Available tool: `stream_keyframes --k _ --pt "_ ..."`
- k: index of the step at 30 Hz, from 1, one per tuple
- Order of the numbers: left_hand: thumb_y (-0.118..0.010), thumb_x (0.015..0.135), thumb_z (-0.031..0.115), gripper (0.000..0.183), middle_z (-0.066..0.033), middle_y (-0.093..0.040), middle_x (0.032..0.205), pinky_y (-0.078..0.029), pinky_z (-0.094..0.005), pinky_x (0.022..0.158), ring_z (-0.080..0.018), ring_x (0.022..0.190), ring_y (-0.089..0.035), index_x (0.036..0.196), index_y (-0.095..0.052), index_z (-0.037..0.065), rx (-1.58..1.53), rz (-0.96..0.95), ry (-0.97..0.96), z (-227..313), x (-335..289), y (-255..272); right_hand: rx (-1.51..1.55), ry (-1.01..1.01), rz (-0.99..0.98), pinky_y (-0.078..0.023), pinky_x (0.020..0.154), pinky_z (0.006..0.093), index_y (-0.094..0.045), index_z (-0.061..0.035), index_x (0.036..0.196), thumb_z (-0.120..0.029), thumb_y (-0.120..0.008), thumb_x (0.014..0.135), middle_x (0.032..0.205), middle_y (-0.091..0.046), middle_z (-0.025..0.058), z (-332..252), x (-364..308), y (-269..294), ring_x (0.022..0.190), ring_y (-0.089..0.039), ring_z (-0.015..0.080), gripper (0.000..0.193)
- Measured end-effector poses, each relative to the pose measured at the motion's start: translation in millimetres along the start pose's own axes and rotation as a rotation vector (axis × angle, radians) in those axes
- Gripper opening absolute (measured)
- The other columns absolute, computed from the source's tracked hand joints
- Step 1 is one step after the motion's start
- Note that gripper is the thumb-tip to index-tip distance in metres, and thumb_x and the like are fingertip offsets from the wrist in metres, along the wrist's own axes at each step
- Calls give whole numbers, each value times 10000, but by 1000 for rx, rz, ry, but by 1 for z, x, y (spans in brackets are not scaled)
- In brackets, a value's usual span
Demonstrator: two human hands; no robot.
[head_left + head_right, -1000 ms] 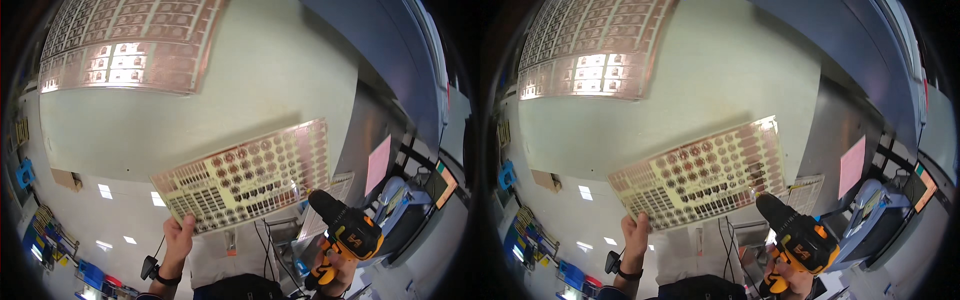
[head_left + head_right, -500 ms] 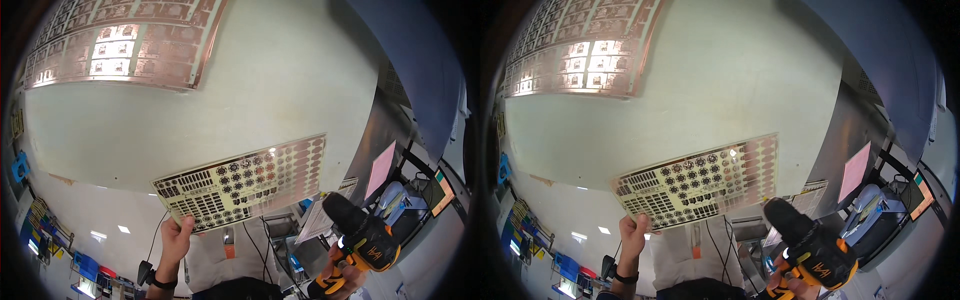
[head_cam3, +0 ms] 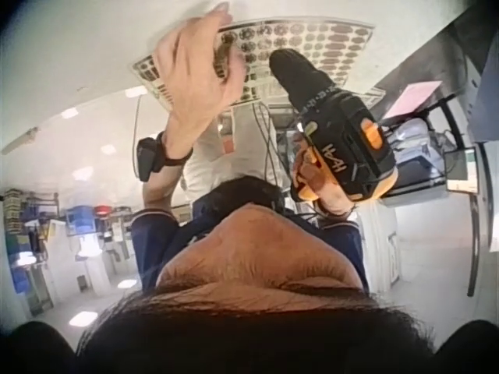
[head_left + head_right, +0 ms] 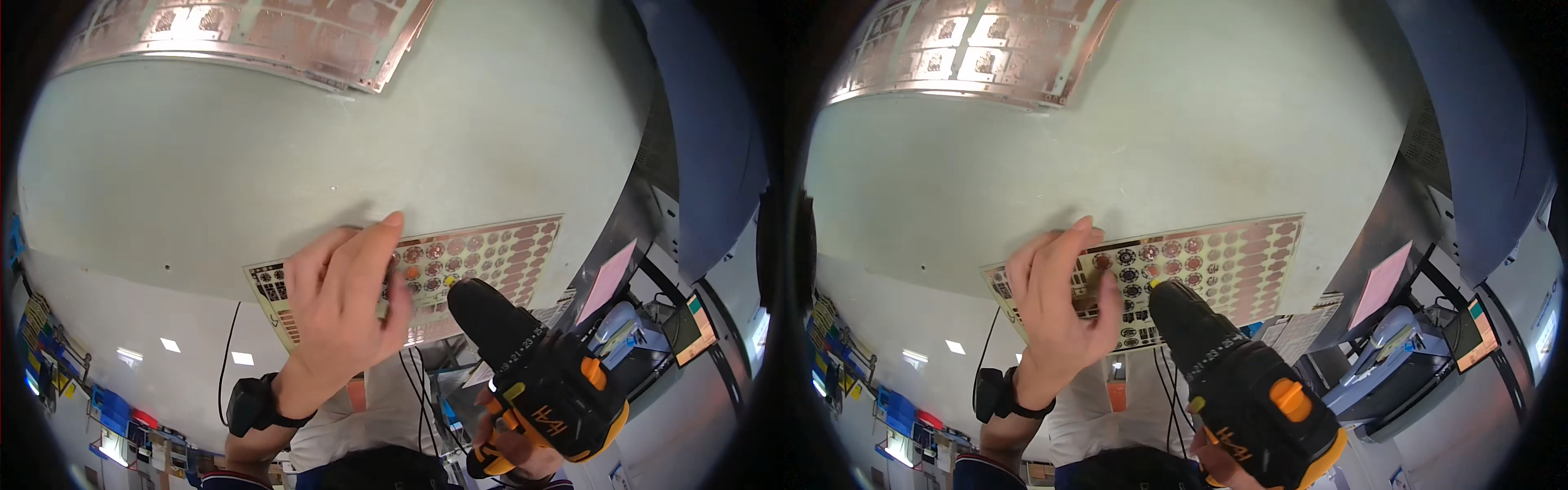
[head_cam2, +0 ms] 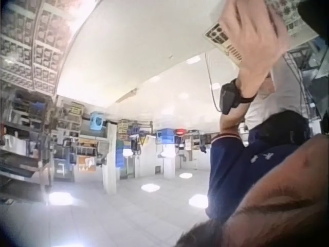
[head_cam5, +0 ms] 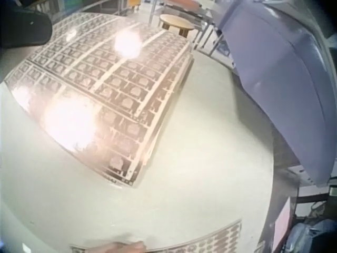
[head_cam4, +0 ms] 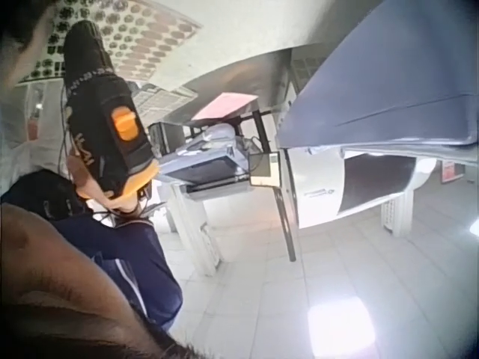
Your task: Drilling holes into industrial metal sheets using a power drill on a workbench.
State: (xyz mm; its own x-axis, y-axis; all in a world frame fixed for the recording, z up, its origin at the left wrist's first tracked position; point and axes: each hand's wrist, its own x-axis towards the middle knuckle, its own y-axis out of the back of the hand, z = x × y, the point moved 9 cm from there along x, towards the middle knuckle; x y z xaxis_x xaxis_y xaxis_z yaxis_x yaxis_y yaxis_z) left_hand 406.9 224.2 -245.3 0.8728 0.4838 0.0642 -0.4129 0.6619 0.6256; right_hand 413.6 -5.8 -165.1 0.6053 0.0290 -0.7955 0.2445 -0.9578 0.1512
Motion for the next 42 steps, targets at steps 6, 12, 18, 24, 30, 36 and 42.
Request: stream_keyframes --k 6,12,18,24,30,36,42 --pt "-757 596 55 696 -86 -639 997 -329 -356 891 -256 919 -533 1243 -509 -16 10 -55 15 2 -4 -11 -79 -130 -34 -574 552 349 -435 106 1229 15 -616 696 1038 -551 290 4 -4 7 695 -656 317 570" --pt "-817 606 68 714 -75 -640 945 -395 -335 760 -232 838 -591 1260 -535 26 -89 103 32 -4 -7 -1 -82 -111 1 -573 555 352 -444 102 1221 11 -616 695 1033 -558 280 3 -9 5 698 -656 310 561" --pt "-832 602 -28 884 -125 -594 1003 -458 -308 805 -214 921 -568 1360 -375 -36 -218 35 33 -5 -8 -1 -83 -111 18 -573 559 356 -453 98 1214 7 -617 694 1029 -565 271 5 -10 6 701 -657 302 553" --pt "-824 607 -33 868 -122 -598 999 -453 -304 810 -216 919 -567 1355 -384 -36 -177 43 1 -4 -7 3 -88 -101 26 -573 562 359 -461 94 1206 2 -617 692 1025 -572 262 8 -13 3 704 -657 295 544" --pt "-820 597 -23 862 -114 -606 1009 -451 -335 821 -240 937 -568 1345 -392 -35 -165 8 -11 -2 -6 3 -100 -122 10 -573 566 362 -470 90 1198 -2 -617 691 1021 -580 252 6 -10 3 707 -657 287 536" --pt "-801 572 41 353 -22 -642 972 -408 -301 695 -201 873 -604 913 -716 73 -166 -34 -106 6 -2 5 -119 -138 0 -572 569 365 -478 86 1191 -6 -618 690 1016 -587 243 5 -15 6 710 -658 280 528" --pt "-776 584 65 249 -21 -647 1006 -400 -304 705 -200 884 -610 827 -726 70 -115 -10 -144 4 -10 4 -127 -228 -24 -572 573 368 -487 82 1183 -11 -618 689 1012 -594 234 2 -17 18 713 -658 272 519"
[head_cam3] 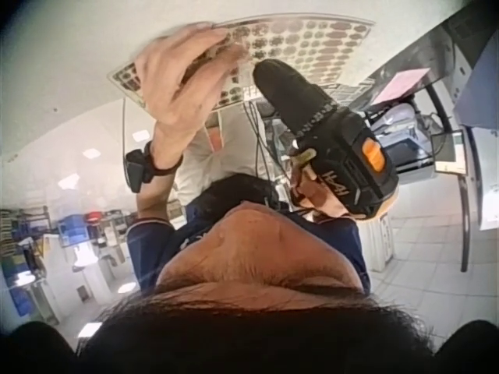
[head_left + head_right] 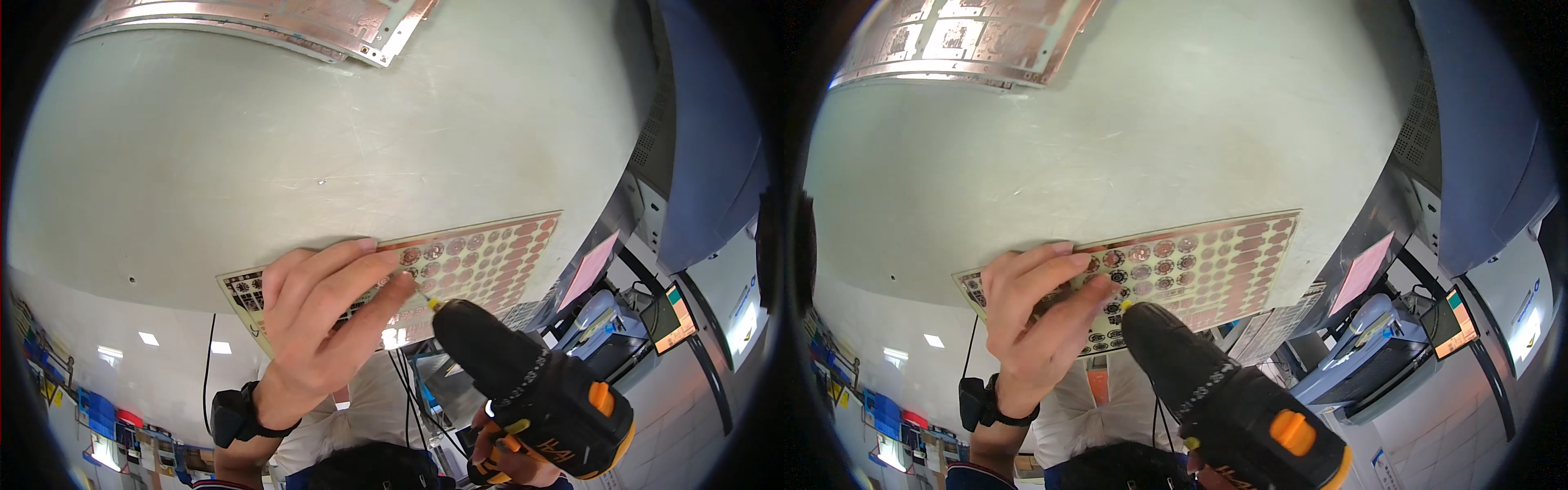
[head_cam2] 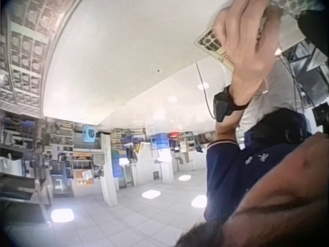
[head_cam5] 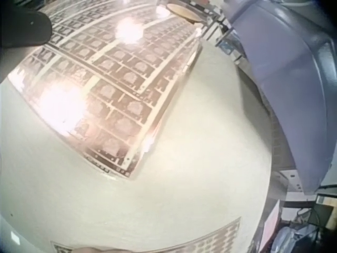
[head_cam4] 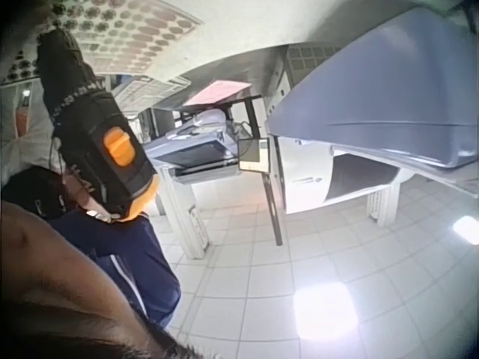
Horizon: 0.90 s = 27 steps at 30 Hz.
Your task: Drilling holes into industrial metal sheets using a power drill on a workbench.
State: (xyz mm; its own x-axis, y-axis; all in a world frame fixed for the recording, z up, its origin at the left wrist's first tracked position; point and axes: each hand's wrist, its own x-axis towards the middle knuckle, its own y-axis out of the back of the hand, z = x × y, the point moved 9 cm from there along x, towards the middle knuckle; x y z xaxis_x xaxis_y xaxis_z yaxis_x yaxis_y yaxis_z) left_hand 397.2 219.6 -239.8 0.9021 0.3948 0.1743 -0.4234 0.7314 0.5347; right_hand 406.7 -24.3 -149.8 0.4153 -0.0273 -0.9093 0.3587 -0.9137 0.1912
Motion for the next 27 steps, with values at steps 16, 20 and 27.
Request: stream_keyframes --k 16,20,27 --pt "-742 686 -95 338 -135 -691 877 -508 -330 724 -221 755 -659 1000 -656 -3 -198 155 313 -21 -7 17 -85 -411 -185 -533 766 371 -522 1 1154 -73 -596 695 899 -670 106 32 8 -3 744 -660 173 471" --pt "-767 653 -61 365 -93 -689 902 -483 -307 686 -205 773 -646 995 -672 22 -187 163 158 -9 3 10 -197 -49 -281 -527 791 328 -399 -13 1302 -74 -617 745 990 -641 140 -2 4 -3 792 -665 173 601" --pt "-759 624 -1 380 -15 -667 882 -420 -277 704 -165 803 -620 992 -694 70 57 66 72 -1 10 1 -275 -172 -235 -516 784 299 -461 -19 1251 -100 -640 732 891 -665 93 4 14 -12 787 -647 153 555"
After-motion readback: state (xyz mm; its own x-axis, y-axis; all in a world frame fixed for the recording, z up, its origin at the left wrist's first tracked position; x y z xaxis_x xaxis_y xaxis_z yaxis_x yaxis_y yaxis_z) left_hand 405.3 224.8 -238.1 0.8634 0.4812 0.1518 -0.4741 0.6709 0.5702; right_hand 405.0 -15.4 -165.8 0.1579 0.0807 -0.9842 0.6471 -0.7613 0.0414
